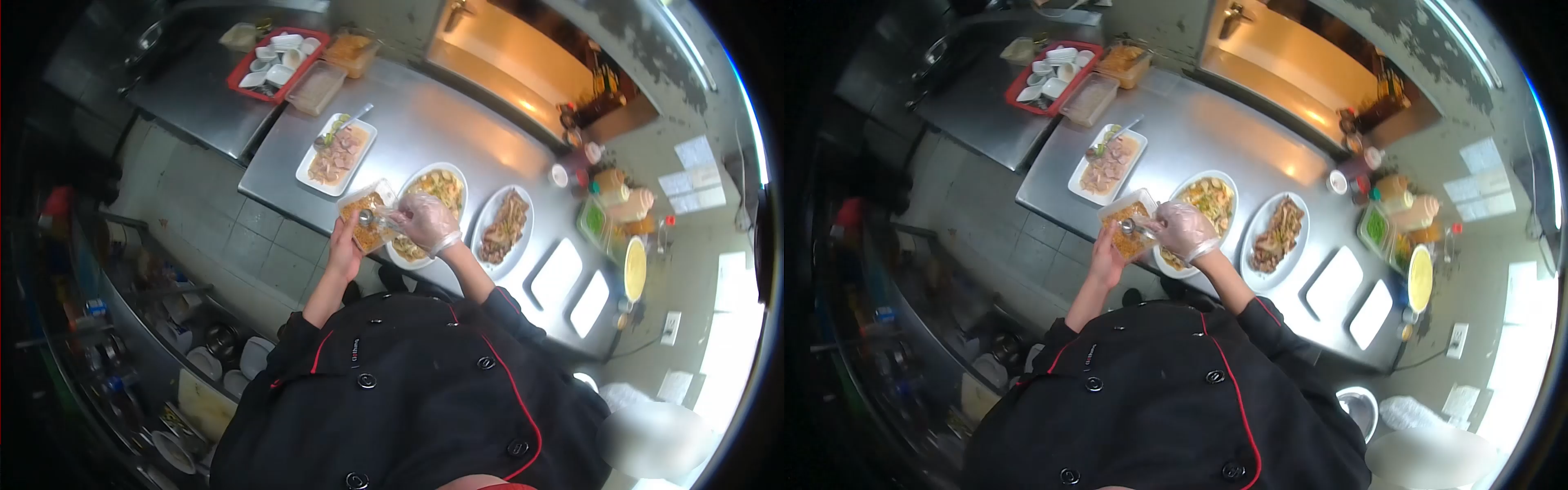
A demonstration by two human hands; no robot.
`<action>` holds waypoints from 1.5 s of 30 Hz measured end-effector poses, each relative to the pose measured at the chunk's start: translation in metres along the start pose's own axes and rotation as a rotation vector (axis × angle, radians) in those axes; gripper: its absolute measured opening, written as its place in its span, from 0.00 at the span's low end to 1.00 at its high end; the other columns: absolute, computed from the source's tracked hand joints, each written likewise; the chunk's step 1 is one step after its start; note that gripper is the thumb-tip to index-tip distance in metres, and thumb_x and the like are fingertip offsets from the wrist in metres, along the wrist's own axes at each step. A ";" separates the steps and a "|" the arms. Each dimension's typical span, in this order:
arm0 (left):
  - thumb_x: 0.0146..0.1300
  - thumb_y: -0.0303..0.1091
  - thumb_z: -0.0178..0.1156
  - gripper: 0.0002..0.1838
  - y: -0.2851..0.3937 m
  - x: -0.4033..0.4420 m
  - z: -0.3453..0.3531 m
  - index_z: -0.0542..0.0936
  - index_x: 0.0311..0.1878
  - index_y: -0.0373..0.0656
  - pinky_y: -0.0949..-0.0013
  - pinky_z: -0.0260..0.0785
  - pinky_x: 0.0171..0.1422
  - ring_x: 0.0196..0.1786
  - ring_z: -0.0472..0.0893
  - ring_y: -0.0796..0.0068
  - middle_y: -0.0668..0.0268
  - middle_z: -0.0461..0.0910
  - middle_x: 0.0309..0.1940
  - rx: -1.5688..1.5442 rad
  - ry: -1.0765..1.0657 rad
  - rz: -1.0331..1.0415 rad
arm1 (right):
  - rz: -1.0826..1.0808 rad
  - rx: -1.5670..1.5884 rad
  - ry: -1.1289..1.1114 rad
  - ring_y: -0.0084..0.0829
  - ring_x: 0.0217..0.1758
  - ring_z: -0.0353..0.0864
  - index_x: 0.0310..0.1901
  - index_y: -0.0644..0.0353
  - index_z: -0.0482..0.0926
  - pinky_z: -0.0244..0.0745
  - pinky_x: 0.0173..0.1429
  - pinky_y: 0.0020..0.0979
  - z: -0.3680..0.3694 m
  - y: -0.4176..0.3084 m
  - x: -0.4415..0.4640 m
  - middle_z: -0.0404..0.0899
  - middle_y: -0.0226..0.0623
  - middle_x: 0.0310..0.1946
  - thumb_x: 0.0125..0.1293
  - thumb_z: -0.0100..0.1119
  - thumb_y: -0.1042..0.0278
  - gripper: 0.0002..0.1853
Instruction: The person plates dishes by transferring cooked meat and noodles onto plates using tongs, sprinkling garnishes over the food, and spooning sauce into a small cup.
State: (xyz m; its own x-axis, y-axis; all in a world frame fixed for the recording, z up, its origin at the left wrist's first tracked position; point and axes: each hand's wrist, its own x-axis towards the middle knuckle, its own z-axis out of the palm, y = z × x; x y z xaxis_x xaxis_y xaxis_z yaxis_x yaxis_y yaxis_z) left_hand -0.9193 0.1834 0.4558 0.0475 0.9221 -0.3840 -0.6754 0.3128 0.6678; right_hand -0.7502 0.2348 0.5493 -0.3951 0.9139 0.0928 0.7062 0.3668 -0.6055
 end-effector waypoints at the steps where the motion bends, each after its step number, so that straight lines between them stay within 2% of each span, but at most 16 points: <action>1: 0.68 0.48 0.46 0.24 0.000 -0.001 -0.002 0.60 0.63 0.50 0.50 0.71 0.52 0.59 0.72 0.64 0.64 0.69 0.57 0.000 -0.007 0.017 | 0.057 0.025 0.020 0.43 0.30 0.77 0.24 0.60 0.77 0.71 0.35 0.40 -0.004 -0.001 0.004 0.76 0.43 0.23 0.54 0.62 0.56 0.14; 6: 0.66 0.46 0.51 0.23 0.008 -0.016 -0.002 0.63 0.60 0.45 0.53 0.75 0.48 0.53 0.76 0.66 0.63 0.71 0.53 -0.068 -0.050 -0.099 | 0.212 -0.045 -0.356 0.36 0.24 0.76 0.24 0.62 0.74 0.70 0.30 0.34 0.003 0.020 0.025 0.73 0.42 0.18 0.53 0.62 0.57 0.15; 10: 0.65 0.53 0.49 0.29 0.011 -0.019 -0.012 0.61 0.62 0.46 0.50 0.75 0.47 0.54 0.75 0.63 0.60 0.69 0.56 -0.084 -0.060 -0.168 | 0.361 0.307 -0.465 0.35 0.15 0.71 0.19 0.62 0.74 0.69 0.25 0.33 0.011 0.023 0.035 0.69 0.39 0.12 0.51 0.60 0.67 0.10; 13: 0.64 0.57 0.48 0.33 0.012 -0.025 -0.014 0.58 0.66 0.46 0.48 0.70 0.53 0.58 0.72 0.60 0.57 0.64 0.61 -0.118 0.059 -0.122 | -0.619 0.215 -0.584 0.39 0.23 0.74 0.17 0.59 0.75 0.69 0.31 0.39 0.036 0.096 0.074 0.71 0.42 0.14 0.38 0.64 0.68 0.08; 14: 0.64 0.58 0.48 0.35 0.012 -0.027 -0.016 0.57 0.67 0.46 0.47 0.68 0.55 0.60 0.71 0.58 0.56 0.62 0.63 -0.130 0.122 -0.096 | -0.851 -0.201 -0.379 0.42 0.23 0.73 0.15 0.56 0.75 0.69 0.30 0.40 0.028 0.097 0.085 0.70 0.40 0.13 0.33 0.64 0.67 0.07; 16: 0.63 0.58 0.49 0.37 0.009 -0.028 -0.031 0.56 0.68 0.47 0.46 0.65 0.57 0.61 0.69 0.57 0.55 0.58 0.65 -0.162 0.229 -0.024 | -0.790 -0.014 -0.278 0.34 0.18 0.68 0.17 0.60 0.75 0.67 0.24 0.31 0.026 0.132 0.122 0.70 0.37 0.15 0.45 0.61 0.75 0.05; 18: 0.63 0.56 0.50 0.35 0.004 -0.031 -0.055 0.56 0.68 0.47 0.48 0.65 0.57 0.60 0.69 0.58 0.55 0.59 0.65 -0.181 0.357 0.048 | 0.267 0.139 -0.421 0.37 0.27 0.78 0.20 0.54 0.80 0.72 0.33 0.38 0.019 0.144 0.166 0.78 0.39 0.19 0.48 0.60 0.66 0.05; 21: 0.64 0.53 0.52 0.33 -0.014 -0.045 -0.107 0.58 0.67 0.46 0.52 0.65 0.57 0.60 0.70 0.61 0.56 0.62 0.63 -0.115 0.545 0.112 | 0.208 -0.151 -0.143 0.32 0.29 0.81 0.25 0.57 0.81 0.74 0.36 0.34 0.054 0.249 0.264 0.81 0.39 0.25 0.56 0.55 0.66 0.08; 27: 0.63 0.45 0.56 0.23 -0.069 -0.110 -0.192 0.66 0.59 0.47 0.56 0.65 0.56 0.56 0.73 0.63 0.60 0.70 0.58 -0.149 0.976 0.067 | 0.547 -0.023 0.067 0.29 0.41 0.81 0.43 0.59 0.80 0.74 0.38 0.28 0.053 0.209 0.351 0.82 0.42 0.40 0.61 0.53 0.61 0.14; 29: 0.63 0.44 0.56 0.22 -0.090 -0.132 -0.209 0.66 0.58 0.49 0.56 0.65 0.55 0.56 0.74 0.63 0.60 0.70 0.58 -0.188 1.027 0.024 | 0.198 -0.494 -0.042 0.35 0.36 0.82 0.37 0.61 0.80 0.72 0.37 0.36 0.080 0.255 0.383 0.82 0.45 0.35 0.65 0.47 0.56 0.17; 34: 0.63 0.41 0.55 0.21 -0.175 -0.169 -0.286 0.66 0.58 0.48 0.56 0.67 0.51 0.52 0.76 0.63 0.59 0.73 0.55 -0.033 1.028 -0.083 | 0.149 0.551 0.185 0.29 0.28 0.77 0.37 0.63 0.79 0.70 0.30 0.31 0.053 0.167 0.288 0.78 0.40 0.28 0.68 0.42 0.57 0.18; 36: 0.62 0.40 0.56 0.17 -0.239 -0.181 -0.360 0.72 0.53 0.45 0.59 0.70 0.46 0.46 0.80 0.66 0.59 0.78 0.47 0.046 0.904 -0.059 | 0.014 0.341 0.673 0.36 0.36 0.76 0.33 0.61 0.78 0.71 0.43 0.34 0.136 0.231 0.311 0.77 0.45 0.30 0.61 0.54 0.57 0.14; 37: 0.61 0.40 0.56 0.16 -0.231 -0.177 -0.360 0.73 0.51 0.44 0.60 0.70 0.45 0.44 0.80 0.66 0.59 0.79 0.45 0.237 0.854 -0.138 | 0.339 0.281 0.643 0.42 0.39 0.75 0.35 0.61 0.74 0.70 0.47 0.36 0.110 0.169 0.271 0.76 0.47 0.33 0.57 0.57 0.57 0.14; 40: 0.61 0.39 0.56 0.13 -0.197 -0.160 -0.368 0.75 0.45 0.43 0.62 0.71 0.41 0.39 0.81 0.67 0.60 0.80 0.37 0.865 0.669 -0.340 | 0.355 0.659 0.396 0.42 0.43 0.78 0.34 0.62 0.76 0.71 0.50 0.37 0.076 0.084 0.139 0.79 0.47 0.33 0.54 0.60 0.58 0.15; 42: 0.60 0.39 0.56 0.12 -0.167 -0.143 -0.376 0.77 0.42 0.41 0.63 0.71 0.38 0.35 0.81 0.68 0.60 0.80 0.33 1.186 0.553 -0.359 | 0.369 0.462 0.151 0.36 0.36 0.80 0.32 0.58 0.76 0.75 0.42 0.32 0.053 0.030 0.065 0.78 0.40 0.29 0.52 0.60 0.64 0.08; 45: 0.60 0.38 0.57 0.11 -0.121 -0.103 -0.391 0.79 0.36 0.40 0.64 0.72 0.34 0.30 0.82 0.69 0.61 0.81 0.25 1.426 0.499 -0.271 | 0.142 0.529 0.096 0.44 0.34 0.77 0.29 0.58 0.75 0.72 0.39 0.38 0.101 0.021 0.005 0.77 0.44 0.28 0.47 0.61 0.65 0.09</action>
State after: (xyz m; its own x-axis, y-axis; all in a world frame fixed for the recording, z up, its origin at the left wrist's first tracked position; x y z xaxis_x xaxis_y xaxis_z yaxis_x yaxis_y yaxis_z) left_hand -1.1302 -0.0380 0.1654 -0.3915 0.7264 -0.5648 0.5721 0.6729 0.4689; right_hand -0.7965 0.2291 0.4577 -0.2449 0.9688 0.0383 0.3477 0.1246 -0.9293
